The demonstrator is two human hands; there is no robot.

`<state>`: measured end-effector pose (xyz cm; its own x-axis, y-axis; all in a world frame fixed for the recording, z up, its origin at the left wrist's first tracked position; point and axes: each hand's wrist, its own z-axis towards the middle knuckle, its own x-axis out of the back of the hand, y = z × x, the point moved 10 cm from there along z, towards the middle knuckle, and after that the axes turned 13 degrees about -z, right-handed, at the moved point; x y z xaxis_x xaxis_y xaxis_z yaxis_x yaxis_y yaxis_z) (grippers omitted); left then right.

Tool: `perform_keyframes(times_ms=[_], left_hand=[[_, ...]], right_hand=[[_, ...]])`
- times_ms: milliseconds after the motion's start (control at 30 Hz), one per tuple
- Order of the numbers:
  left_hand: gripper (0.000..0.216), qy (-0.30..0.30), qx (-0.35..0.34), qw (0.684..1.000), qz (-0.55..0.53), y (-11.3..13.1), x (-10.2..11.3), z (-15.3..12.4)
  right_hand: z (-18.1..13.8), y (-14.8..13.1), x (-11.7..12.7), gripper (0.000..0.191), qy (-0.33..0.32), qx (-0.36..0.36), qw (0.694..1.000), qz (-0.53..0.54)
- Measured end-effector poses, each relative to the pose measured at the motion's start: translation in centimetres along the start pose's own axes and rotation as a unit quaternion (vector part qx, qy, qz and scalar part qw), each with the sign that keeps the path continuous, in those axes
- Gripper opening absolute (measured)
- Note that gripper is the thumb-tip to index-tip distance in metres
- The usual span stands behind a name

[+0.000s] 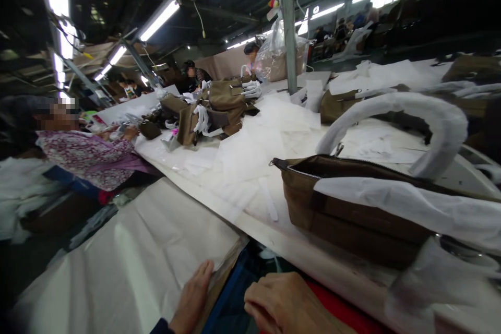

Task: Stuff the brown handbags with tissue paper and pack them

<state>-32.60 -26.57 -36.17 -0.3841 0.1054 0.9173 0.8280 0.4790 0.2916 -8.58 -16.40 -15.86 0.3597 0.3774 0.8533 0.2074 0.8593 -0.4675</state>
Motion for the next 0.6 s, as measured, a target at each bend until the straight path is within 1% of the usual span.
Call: perform_keyframes(times_ms=[100, 167, 200, 267, 333, 400, 467, 500, 567, 600], left_hand=[[0.063, 0.026, -0.013, 0.999, -0.027, 1.4, -0.3, 0.7], [0.055, 0.044, -0.013, 0.998, -0.045, 1.6, -0.2, 0.7], [0.051, 0.057, -0.007, 0.997, -0.053, 1.3, 0.1, 0.6], [0.051, 0.094, 0.022, 0.993, -0.063, -0.4, 1.7, 0.5], [0.056, 0.138, 0.071, 0.986, -0.062, -3.1, 4.2, 0.9], [0.06, 0.159, 0.115, 0.979, -0.058, -5.8, 6.5, 1.8], [0.06, 0.151, 0.136, 0.977, -0.061, -7.2, 8.0, 2.7], [0.058, 0.141, 0.138, 0.978, -0.063, -7.3, 8.3, 3.1], [0.051, 0.109, 0.135, 0.982, -0.073, -6.2, 8.0, 4.1], [0.048, 0.091, 0.129, 0.984, -0.078, -5.1, 7.4, 4.8]], right_hand=[[1.3, -0.2, -2.1, 0.019, -0.054, 0.003, 0.999, -0.002], [1.5, 0.4, -2.7, 0.02, -0.076, -0.016, 0.997, 0.0], [1.4, 0.7, -2.9, 0.02, -0.08, -0.023, 0.997, 0.004], [1.0, 1.2, -3.1, 0.019, -0.077, -0.024, 0.997, 0.007], [0.6, 1.6, -3.7, 0.018, -0.08, -0.021, 0.997, -0.002], [0.2, 2.0, -4.5, 0.017, -0.091, -0.025, 0.996, -0.01], [0.0, 2.5, -5.0, 0.017, -0.094, -0.032, 0.995, -0.016], [-0.1, 2.7, -5.1, 0.016, -0.095, -0.035, 0.995, -0.022], [-0.4, 2.8, -5.0, 0.014, -0.099, -0.035, 0.993, -0.045], [-0.7, 2.8, -4.8, 0.014, -0.105, -0.033, 0.992, -0.061]])
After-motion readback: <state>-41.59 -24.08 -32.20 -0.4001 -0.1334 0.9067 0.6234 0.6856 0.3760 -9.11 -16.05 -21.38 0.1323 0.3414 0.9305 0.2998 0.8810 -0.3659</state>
